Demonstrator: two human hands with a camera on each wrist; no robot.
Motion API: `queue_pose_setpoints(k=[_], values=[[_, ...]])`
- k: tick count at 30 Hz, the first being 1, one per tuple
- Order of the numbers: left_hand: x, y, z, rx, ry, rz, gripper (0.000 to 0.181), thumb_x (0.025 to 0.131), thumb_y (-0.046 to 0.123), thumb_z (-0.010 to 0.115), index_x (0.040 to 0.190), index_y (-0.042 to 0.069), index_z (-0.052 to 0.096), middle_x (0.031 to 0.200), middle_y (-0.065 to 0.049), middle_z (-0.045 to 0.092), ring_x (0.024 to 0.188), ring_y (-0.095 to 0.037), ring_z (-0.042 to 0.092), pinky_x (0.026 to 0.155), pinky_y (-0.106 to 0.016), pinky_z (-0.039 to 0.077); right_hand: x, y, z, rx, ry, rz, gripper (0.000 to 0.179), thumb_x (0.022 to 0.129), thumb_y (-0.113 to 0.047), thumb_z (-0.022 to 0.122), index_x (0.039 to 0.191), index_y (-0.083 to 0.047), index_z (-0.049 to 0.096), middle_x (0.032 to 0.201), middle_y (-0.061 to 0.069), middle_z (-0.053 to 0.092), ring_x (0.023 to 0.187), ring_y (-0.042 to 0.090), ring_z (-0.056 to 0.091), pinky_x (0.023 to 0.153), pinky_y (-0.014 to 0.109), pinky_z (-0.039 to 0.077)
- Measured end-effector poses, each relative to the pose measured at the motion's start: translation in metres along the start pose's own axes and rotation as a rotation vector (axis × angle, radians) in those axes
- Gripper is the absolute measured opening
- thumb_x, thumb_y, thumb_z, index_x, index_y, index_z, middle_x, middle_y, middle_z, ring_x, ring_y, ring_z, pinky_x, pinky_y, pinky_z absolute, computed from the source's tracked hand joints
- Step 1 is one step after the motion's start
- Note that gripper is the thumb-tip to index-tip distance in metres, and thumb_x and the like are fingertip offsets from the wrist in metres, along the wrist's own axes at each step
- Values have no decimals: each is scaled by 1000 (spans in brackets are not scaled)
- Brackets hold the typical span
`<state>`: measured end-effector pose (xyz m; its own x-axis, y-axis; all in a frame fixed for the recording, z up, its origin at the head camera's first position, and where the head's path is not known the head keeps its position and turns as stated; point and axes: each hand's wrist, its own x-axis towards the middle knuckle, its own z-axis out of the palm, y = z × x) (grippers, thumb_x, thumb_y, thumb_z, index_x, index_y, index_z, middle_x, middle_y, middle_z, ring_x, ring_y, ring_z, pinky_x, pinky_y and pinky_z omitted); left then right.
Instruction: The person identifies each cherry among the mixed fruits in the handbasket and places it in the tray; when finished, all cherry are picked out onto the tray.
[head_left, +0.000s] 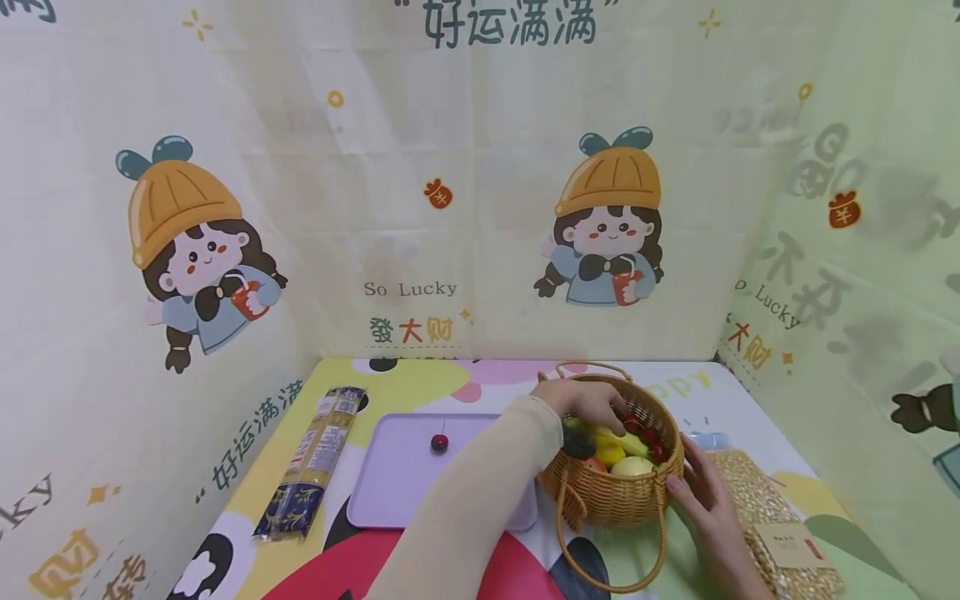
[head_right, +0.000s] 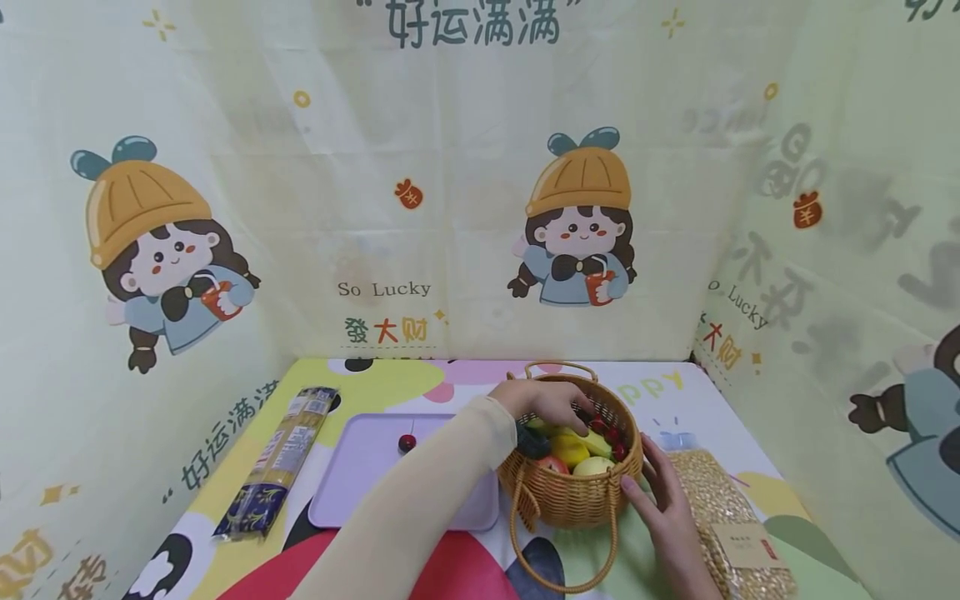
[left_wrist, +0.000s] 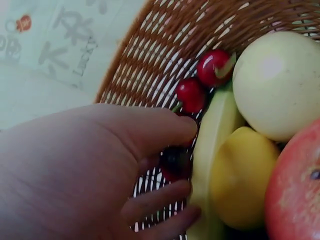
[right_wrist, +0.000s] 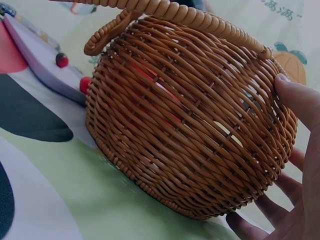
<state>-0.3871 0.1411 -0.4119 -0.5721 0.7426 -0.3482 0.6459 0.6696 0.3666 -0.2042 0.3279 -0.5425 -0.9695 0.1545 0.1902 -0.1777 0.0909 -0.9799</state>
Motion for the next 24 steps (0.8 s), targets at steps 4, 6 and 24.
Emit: queue_pose_setpoints(k=[4,6,24], values=[[-2,8,3,54,-34,-113,66,107,49,70,168,34,49,173,18,45,159,-3,44,126,-30,44,0,1,1,2,1,4,71,117,-18,56,179,-26,23,183,8,22,144,-9,40,100,10,51],[-4,9,5,56,-26,-157,63,106,49,70,166,36,51,170,20,49,157,-4,46,128,-34,44,1,2,2,5,-2,2,71,117,-18,56,179,-26,23,183,10,22,145,-7,40,101,10,52],[-18,-10,11,-160,132,69,27,100,17,83,125,25,86,113,16,80,97,-1,69,90,-22,56,1,2,2,-13,-1,44,72,117,-23,56,179,-29,20,186,15,15,169,27,23,99,7,49]])
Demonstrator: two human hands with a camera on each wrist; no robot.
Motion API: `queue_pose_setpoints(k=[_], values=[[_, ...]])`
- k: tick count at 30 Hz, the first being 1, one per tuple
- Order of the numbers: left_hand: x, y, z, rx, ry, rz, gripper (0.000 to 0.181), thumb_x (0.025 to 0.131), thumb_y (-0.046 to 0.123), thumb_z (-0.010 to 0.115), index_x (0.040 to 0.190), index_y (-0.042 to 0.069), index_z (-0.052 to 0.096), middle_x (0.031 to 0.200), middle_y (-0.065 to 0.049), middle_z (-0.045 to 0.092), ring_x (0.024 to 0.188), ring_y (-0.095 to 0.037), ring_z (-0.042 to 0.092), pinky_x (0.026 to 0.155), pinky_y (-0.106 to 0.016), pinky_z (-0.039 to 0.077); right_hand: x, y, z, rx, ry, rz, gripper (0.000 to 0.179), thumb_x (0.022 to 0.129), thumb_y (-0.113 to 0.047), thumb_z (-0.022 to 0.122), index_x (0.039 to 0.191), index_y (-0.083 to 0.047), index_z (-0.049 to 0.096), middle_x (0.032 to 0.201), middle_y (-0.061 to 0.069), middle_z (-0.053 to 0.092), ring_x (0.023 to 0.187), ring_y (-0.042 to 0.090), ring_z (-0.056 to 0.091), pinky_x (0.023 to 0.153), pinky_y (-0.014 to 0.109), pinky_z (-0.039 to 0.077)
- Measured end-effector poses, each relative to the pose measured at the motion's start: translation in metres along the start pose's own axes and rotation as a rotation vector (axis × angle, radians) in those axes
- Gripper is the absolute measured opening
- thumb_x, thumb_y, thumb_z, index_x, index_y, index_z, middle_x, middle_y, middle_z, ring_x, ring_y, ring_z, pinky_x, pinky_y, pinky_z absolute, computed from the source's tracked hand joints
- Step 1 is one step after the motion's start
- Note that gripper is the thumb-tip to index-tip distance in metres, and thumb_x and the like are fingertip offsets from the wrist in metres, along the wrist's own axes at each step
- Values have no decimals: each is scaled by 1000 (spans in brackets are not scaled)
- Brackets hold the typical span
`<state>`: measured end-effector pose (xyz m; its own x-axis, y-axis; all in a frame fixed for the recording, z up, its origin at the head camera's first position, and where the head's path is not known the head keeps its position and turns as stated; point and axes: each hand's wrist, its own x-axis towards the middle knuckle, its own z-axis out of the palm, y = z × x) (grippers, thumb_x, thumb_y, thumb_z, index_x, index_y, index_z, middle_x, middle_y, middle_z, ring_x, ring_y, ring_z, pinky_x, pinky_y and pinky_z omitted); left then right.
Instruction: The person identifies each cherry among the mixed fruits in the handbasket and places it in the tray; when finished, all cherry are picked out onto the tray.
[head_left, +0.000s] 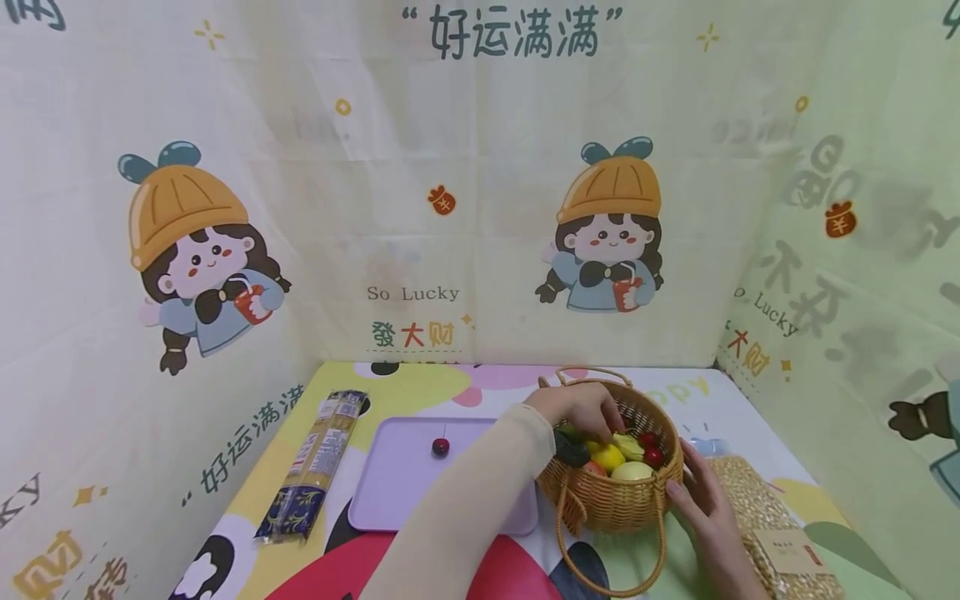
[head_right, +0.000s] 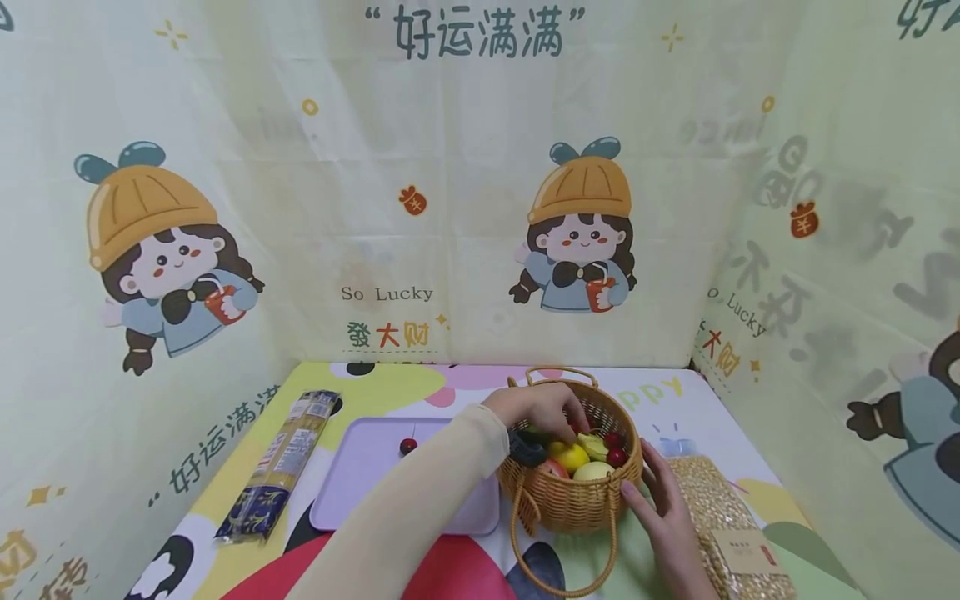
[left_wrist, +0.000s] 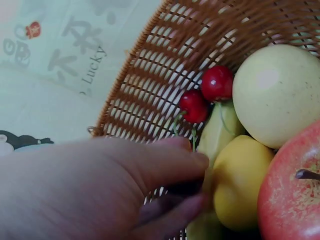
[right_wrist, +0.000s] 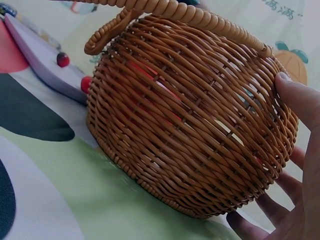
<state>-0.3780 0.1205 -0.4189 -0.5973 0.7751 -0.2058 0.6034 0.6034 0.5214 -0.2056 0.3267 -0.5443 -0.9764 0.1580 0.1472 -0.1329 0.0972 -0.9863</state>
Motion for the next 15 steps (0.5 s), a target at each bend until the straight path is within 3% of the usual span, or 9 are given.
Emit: queue_pose_setpoints(k=[4,7,15], values=[[-8,-1,-3,-177,18,53,32,97,13,85,129,17,84,117,9,82,95,-2,71,88,-18,57,0,1,1,-7,-4,16,73,117,-24,56,179,-30,19,187,16,12,169,30,22,99,8,48],[-11,-2,-5,-241,43,77,32,96,15,87,128,14,83,118,8,81,96,-1,71,86,-17,58,1,1,2,-6,-4,18,73,117,-25,56,179,-30,20,187,14,13,168,27,24,99,7,48],[-25,0,-8,-209,154,118,30,96,25,89,125,18,85,114,15,81,100,2,69,87,-15,56,1,3,0,2,-13,-31,72,117,-20,55,179,-28,21,184,11,20,147,-6,40,98,7,50]])
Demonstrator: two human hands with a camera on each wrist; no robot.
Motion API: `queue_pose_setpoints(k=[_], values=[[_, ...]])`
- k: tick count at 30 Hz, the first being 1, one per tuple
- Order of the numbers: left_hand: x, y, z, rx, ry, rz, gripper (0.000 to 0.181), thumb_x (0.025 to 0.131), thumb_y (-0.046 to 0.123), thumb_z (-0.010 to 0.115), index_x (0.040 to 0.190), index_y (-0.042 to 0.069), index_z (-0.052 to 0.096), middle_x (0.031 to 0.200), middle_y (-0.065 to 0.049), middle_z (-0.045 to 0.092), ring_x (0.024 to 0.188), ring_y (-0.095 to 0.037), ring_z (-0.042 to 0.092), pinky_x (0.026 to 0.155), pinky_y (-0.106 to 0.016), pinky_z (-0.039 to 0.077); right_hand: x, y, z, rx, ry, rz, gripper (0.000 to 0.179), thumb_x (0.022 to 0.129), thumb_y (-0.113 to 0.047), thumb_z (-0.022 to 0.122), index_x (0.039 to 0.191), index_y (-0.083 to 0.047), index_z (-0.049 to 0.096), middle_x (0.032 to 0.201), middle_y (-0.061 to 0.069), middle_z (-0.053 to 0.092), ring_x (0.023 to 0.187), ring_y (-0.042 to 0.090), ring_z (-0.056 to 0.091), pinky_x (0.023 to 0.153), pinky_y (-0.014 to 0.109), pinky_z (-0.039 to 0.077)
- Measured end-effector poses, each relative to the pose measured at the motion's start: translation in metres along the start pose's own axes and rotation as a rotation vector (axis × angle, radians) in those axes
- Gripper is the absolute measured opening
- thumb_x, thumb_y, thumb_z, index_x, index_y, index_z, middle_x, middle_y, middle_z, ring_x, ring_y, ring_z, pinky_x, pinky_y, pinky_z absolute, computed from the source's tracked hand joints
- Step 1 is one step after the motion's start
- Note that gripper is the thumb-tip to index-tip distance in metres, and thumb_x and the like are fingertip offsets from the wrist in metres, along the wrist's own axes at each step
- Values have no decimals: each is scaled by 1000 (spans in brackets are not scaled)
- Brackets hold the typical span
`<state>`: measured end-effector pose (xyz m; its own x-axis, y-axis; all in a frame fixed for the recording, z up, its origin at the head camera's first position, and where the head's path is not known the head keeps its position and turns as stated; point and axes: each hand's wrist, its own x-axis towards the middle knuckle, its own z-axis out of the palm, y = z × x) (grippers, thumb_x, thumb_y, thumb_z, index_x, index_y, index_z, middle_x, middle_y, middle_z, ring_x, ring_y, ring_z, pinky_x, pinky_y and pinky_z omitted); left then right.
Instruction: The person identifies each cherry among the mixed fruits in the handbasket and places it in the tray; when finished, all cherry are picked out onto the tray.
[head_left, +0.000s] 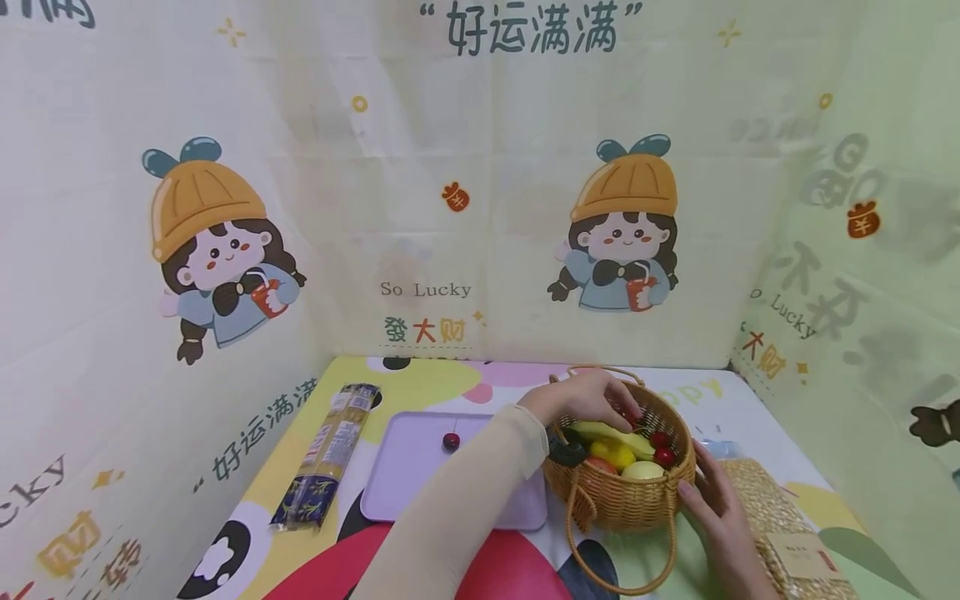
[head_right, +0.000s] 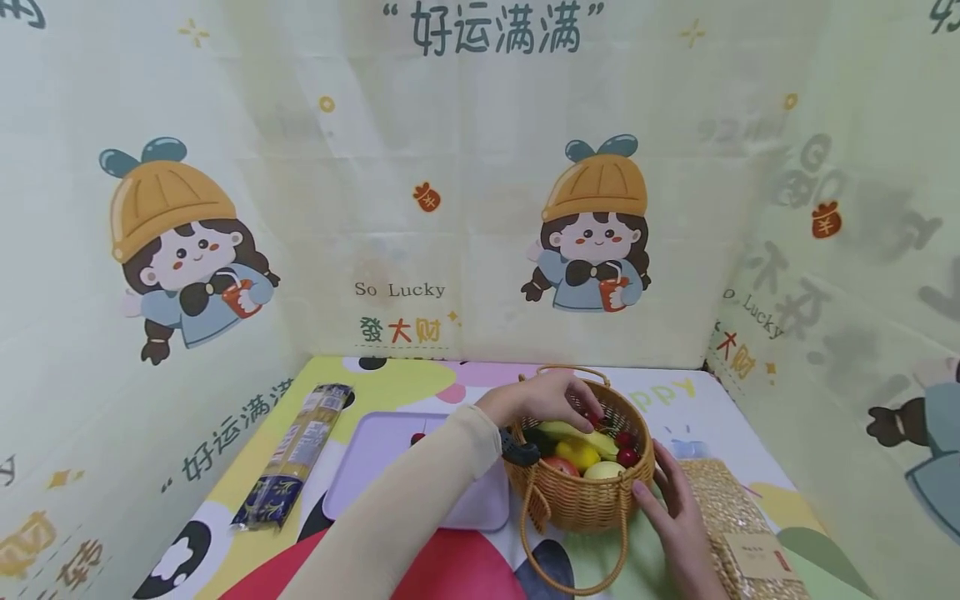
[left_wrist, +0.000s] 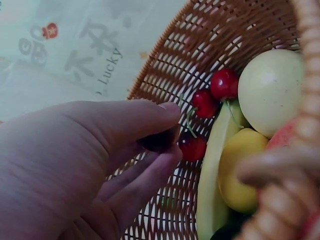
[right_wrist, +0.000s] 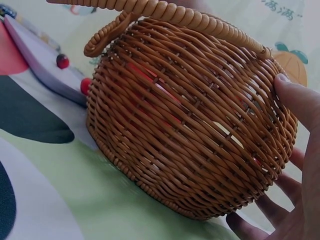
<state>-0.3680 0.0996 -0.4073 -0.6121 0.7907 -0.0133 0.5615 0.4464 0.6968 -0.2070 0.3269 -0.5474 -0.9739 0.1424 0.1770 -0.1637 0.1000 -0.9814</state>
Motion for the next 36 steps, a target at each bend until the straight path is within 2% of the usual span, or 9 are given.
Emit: queue_pose_setpoints(k=[7,12,16,18,23,25,29,36], values=[[-19,-2,-2,-119,50,62,30,98,24,88,127,18,84,117,17,82,104,7,72,92,-14,57,-1,2,-2,13,-18,-5,73,117,-18,54,180,-26,18,187,18,11,141,-14,42,99,7,51],[-33,-3,-3,-179,98,132,32,98,26,88,129,18,83,119,18,80,108,8,72,96,-13,57,0,2,-2,19,-16,0,73,117,-18,54,180,-26,16,188,16,7,150,-7,39,99,6,50],[-51,-3,-2,-275,122,174,33,99,24,87,131,16,82,122,16,78,109,4,74,95,-17,61,1,2,-1,30,-20,-4,73,117,-17,53,180,-26,17,188,12,10,152,-6,37,99,6,50],[-61,-2,0,-317,130,170,33,99,24,87,131,17,82,121,17,78,109,3,74,94,-20,62,1,2,-2,32,-20,-9,73,117,-16,53,180,-25,17,187,11,11,152,-6,37,99,6,50],[-90,-6,2,-341,178,137,34,97,30,89,131,25,83,119,23,78,112,4,73,95,-20,60,2,0,-2,43,-11,-32,72,117,-14,54,179,-24,20,186,5,18,153,-5,37,99,6,51],[-103,-11,1,-367,193,131,34,97,28,89,130,27,82,120,21,79,113,3,73,96,-20,59,2,0,-2,45,-9,-44,72,116,-13,54,179,-23,21,185,4,20,150,-8,39,99,6,51],[-134,-27,0,-433,215,123,37,97,21,89,133,23,80,125,10,80,114,-2,76,96,-22,61,3,-1,0,46,-21,-58,72,116,-11,55,179,-22,22,186,7,19,141,-15,44,100,8,53],[-187,-71,6,-502,314,40,33,96,20,89,128,19,80,129,-5,80,118,-14,77,95,-27,62,1,-2,-1,45,-29,-43,72,117,-13,54,180,-23,20,188,10,12,152,-8,39,100,8,52]])
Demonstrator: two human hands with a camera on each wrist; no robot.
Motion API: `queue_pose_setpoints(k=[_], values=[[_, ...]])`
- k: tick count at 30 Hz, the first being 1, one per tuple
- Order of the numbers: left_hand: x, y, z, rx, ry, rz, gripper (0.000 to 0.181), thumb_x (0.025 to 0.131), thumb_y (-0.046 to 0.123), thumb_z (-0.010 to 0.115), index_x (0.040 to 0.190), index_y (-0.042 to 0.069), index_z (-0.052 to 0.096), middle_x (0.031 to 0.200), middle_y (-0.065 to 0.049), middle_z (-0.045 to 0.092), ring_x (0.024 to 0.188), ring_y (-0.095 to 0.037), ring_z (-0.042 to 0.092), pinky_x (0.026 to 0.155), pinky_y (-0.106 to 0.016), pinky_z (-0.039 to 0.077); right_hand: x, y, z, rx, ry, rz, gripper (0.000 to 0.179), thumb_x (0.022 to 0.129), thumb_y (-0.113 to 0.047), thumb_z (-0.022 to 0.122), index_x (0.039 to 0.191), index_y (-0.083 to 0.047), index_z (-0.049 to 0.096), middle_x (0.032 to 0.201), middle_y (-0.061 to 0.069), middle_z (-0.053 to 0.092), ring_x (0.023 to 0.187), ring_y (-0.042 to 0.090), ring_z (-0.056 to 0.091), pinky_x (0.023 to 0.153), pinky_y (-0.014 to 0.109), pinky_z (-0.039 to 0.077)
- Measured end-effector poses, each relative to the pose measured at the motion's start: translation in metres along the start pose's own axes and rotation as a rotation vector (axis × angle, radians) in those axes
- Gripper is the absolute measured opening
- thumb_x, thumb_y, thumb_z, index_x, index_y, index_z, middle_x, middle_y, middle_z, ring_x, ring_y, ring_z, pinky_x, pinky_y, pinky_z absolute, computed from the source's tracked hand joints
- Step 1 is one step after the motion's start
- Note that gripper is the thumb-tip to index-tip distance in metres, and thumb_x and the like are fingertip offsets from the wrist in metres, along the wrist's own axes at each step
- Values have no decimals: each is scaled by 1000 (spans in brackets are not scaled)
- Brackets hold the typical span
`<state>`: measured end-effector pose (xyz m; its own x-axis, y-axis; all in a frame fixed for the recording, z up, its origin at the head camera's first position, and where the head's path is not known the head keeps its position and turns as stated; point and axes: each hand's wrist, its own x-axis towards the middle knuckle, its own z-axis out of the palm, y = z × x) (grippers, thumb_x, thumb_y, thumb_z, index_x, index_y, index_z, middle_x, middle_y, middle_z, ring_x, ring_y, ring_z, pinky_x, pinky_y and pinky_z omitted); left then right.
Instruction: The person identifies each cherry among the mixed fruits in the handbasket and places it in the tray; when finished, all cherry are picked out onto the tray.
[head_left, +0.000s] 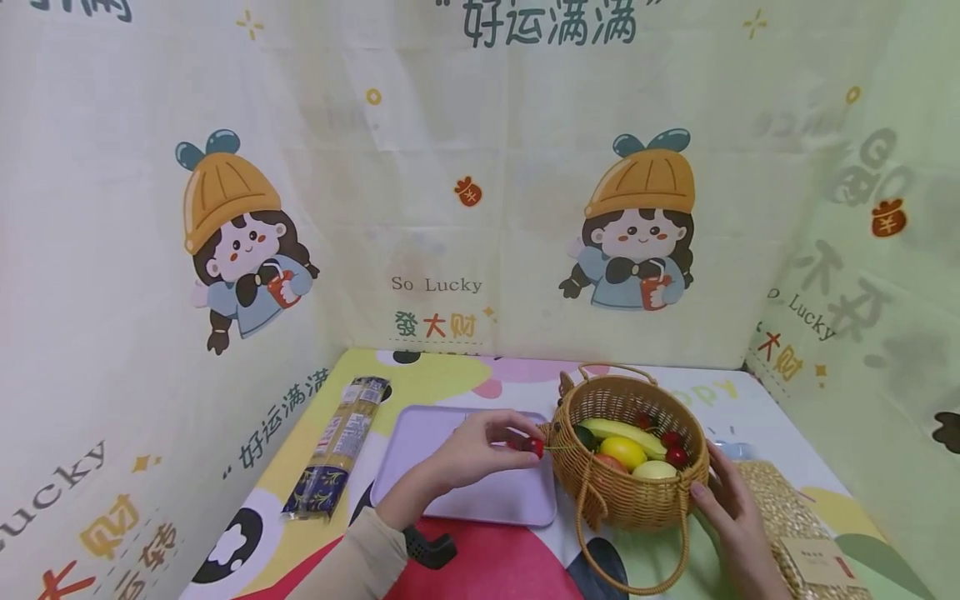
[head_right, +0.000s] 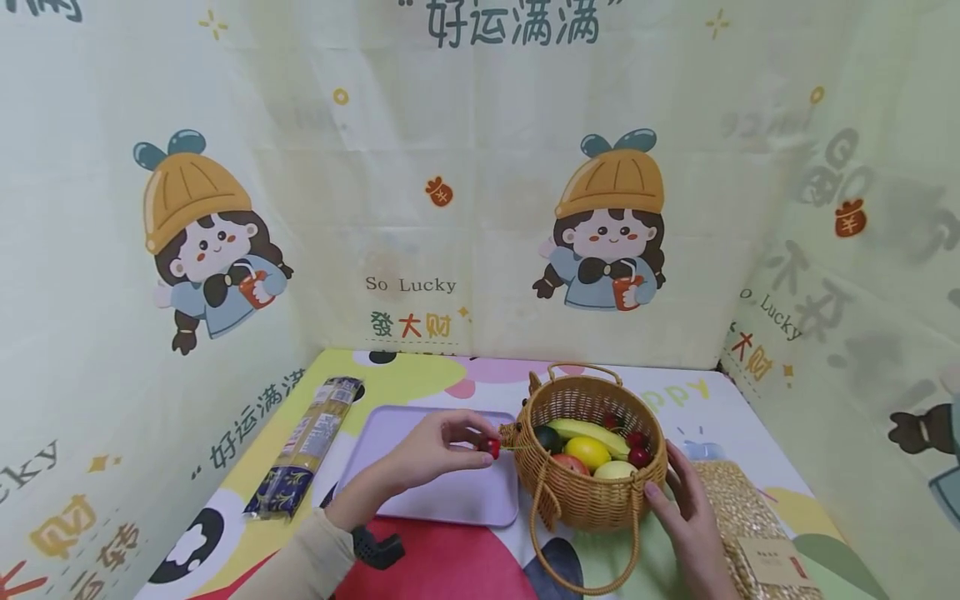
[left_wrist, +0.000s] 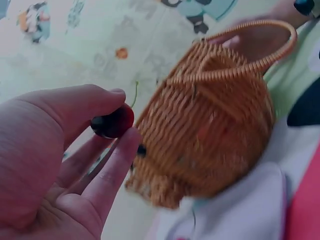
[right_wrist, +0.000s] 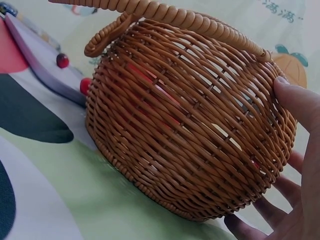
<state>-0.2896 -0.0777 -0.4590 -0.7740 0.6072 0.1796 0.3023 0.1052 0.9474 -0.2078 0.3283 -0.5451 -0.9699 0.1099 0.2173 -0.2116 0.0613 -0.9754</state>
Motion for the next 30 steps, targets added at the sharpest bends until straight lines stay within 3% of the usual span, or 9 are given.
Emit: queue_pose_setpoints(k=[3,7,14,21,30], values=[[-20,-18,-16,-10,82,-35,33,96,20,89,128,16,80,128,-13,81,118,-16,78,96,-28,63,-1,-2,1,-15,3,5,72,117,-13,54,180,-23,20,188,8,13,157,-3,35,100,7,51],[-44,-38,-40,-7,202,-81,36,97,18,88,131,9,78,128,-16,79,117,-16,77,95,-27,63,-2,-4,2,-31,10,4,72,117,-14,54,179,-23,20,185,4,18,162,4,29,100,6,50],[-72,-58,-72,54,399,-136,42,98,16,87,135,3,74,133,-16,76,120,-24,77,92,-22,60,-2,-6,1,-45,32,22,72,116,-16,56,179,-25,22,182,0,23,164,8,28,98,4,48],[-72,-72,-85,153,555,-192,35,97,12,87,131,7,78,125,-10,80,118,-27,78,95,-29,64,-2,-7,1,-48,37,29,73,116,-17,57,179,-25,22,183,2,22,164,9,28,98,4,49],[-58,-91,-100,275,613,-240,30,97,7,84,126,12,82,122,-7,82,123,-31,76,108,-50,62,-2,-7,2,-47,38,39,73,116,-18,57,179,-26,22,184,2,21,167,13,25,98,4,48]])
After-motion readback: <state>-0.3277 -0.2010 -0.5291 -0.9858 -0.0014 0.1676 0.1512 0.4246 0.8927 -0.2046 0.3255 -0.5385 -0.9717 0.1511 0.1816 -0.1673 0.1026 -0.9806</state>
